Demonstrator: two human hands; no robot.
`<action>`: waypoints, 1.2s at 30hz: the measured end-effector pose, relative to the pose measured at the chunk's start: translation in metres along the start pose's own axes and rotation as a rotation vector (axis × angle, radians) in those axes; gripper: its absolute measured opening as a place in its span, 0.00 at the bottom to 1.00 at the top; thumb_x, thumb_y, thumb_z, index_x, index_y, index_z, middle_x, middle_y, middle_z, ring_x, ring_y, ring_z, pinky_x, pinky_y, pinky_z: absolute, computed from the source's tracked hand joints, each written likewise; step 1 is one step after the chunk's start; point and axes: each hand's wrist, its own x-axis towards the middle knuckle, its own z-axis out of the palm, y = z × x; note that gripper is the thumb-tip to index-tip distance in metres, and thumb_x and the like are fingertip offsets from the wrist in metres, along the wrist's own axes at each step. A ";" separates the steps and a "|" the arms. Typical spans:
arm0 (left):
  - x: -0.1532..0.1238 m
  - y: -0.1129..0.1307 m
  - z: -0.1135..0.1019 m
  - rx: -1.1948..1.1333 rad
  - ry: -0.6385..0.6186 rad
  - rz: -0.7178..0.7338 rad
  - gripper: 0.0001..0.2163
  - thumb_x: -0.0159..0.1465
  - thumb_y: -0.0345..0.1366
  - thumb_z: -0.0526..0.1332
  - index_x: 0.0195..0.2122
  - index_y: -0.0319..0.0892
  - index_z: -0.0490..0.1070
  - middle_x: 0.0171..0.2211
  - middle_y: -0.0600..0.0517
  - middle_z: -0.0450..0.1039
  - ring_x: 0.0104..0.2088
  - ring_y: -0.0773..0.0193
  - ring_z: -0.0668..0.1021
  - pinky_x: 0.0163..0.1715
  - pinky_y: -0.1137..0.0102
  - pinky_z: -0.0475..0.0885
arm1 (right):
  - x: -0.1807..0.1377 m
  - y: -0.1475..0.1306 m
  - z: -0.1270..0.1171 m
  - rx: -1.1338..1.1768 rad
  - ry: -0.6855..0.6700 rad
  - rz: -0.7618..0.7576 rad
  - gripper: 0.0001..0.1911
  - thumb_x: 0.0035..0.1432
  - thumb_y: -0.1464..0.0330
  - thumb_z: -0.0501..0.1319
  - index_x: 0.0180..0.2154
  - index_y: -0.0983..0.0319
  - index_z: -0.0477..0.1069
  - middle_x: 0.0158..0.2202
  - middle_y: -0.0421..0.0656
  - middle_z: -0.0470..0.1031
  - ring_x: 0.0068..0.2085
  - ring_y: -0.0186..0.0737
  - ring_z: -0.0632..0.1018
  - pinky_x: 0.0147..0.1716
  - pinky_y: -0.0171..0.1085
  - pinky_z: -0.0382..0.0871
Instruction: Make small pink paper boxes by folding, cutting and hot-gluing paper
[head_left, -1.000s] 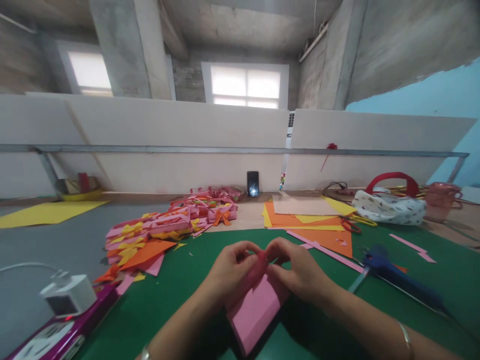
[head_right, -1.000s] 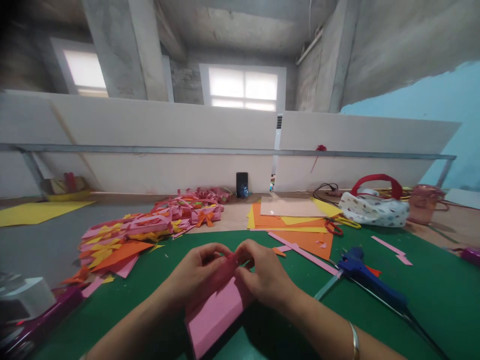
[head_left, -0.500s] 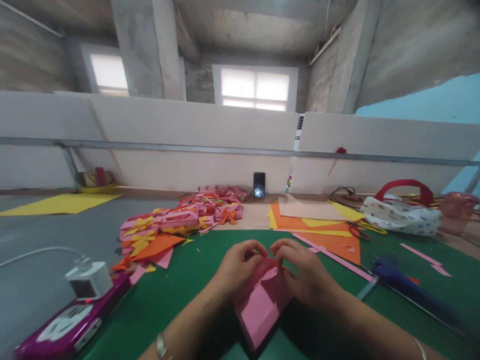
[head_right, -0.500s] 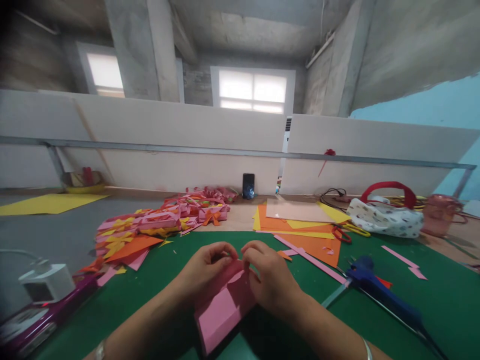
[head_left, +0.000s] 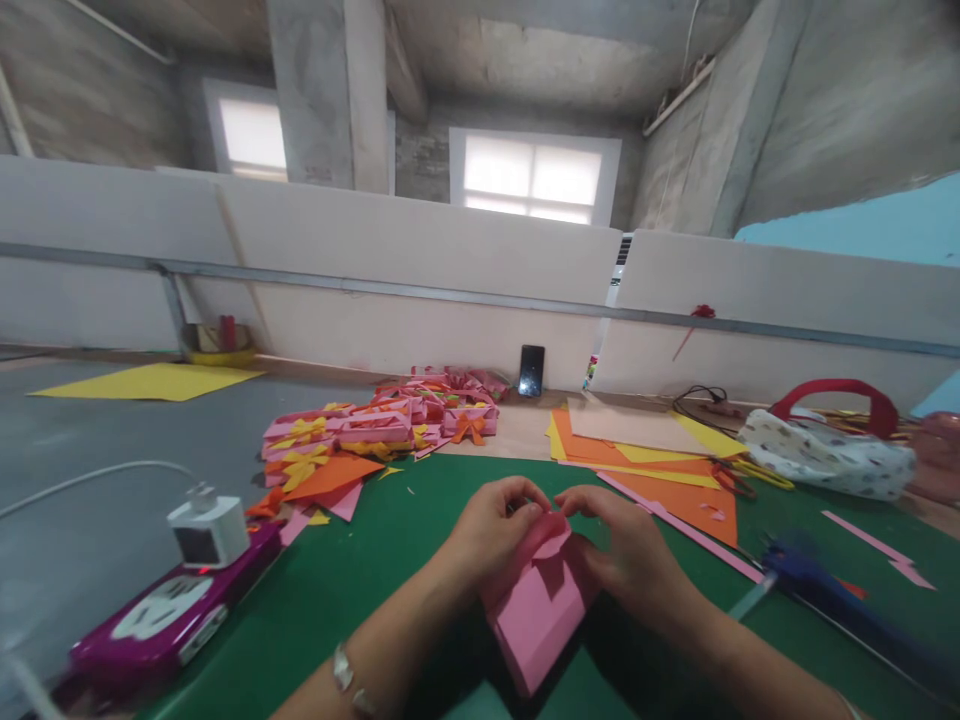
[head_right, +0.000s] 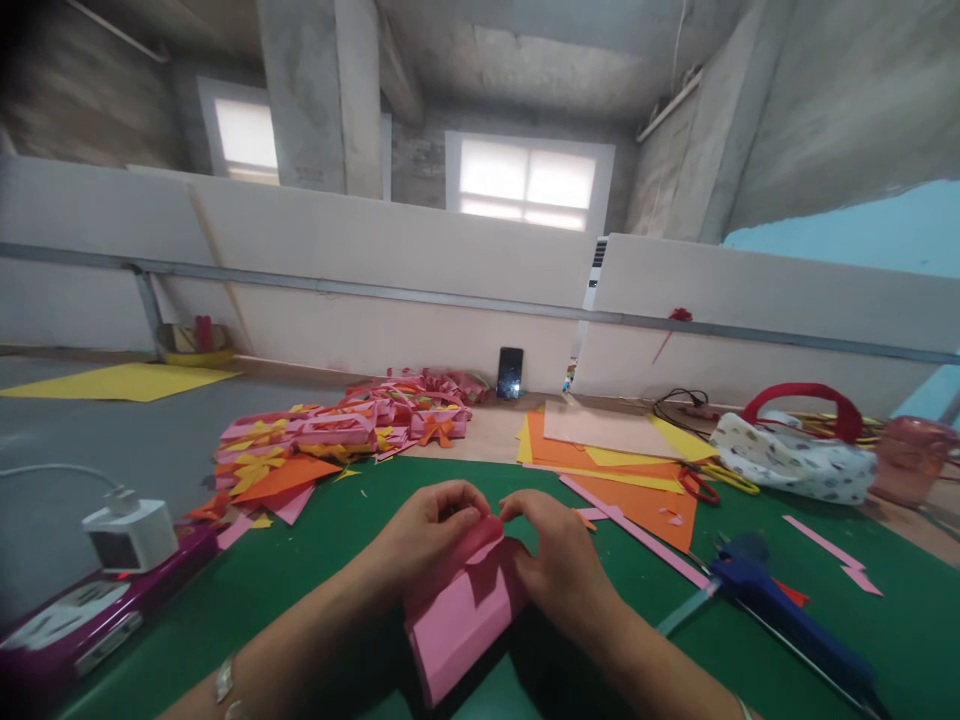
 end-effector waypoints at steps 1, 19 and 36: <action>0.000 0.000 0.000 -0.010 0.000 -0.001 0.06 0.54 0.32 0.54 0.26 0.39 0.70 0.24 0.53 0.70 0.28 0.66 0.71 0.28 0.73 0.64 | 0.000 0.000 -0.001 0.030 -0.006 -0.007 0.11 0.46 0.76 0.56 0.33 0.59 0.68 0.37 0.42 0.75 0.41 0.41 0.74 0.41 0.39 0.66; -0.003 0.010 -0.005 0.115 -0.025 0.149 0.10 0.59 0.38 0.52 0.31 0.40 0.70 0.28 0.53 0.72 0.31 0.65 0.72 0.31 0.72 0.65 | 0.004 0.006 -0.002 0.132 -0.068 -0.048 0.08 0.51 0.75 0.55 0.32 0.60 0.69 0.31 0.41 0.75 0.34 0.37 0.74 0.34 0.34 0.66; -0.008 0.009 -0.001 0.348 0.021 0.187 0.06 0.52 0.35 0.61 0.31 0.42 0.73 0.28 0.53 0.73 0.31 0.65 0.73 0.31 0.73 0.64 | 0.003 -0.007 -0.006 0.038 -0.015 0.074 0.03 0.48 0.73 0.61 0.24 0.61 0.71 0.25 0.39 0.75 0.29 0.36 0.74 0.30 0.33 0.64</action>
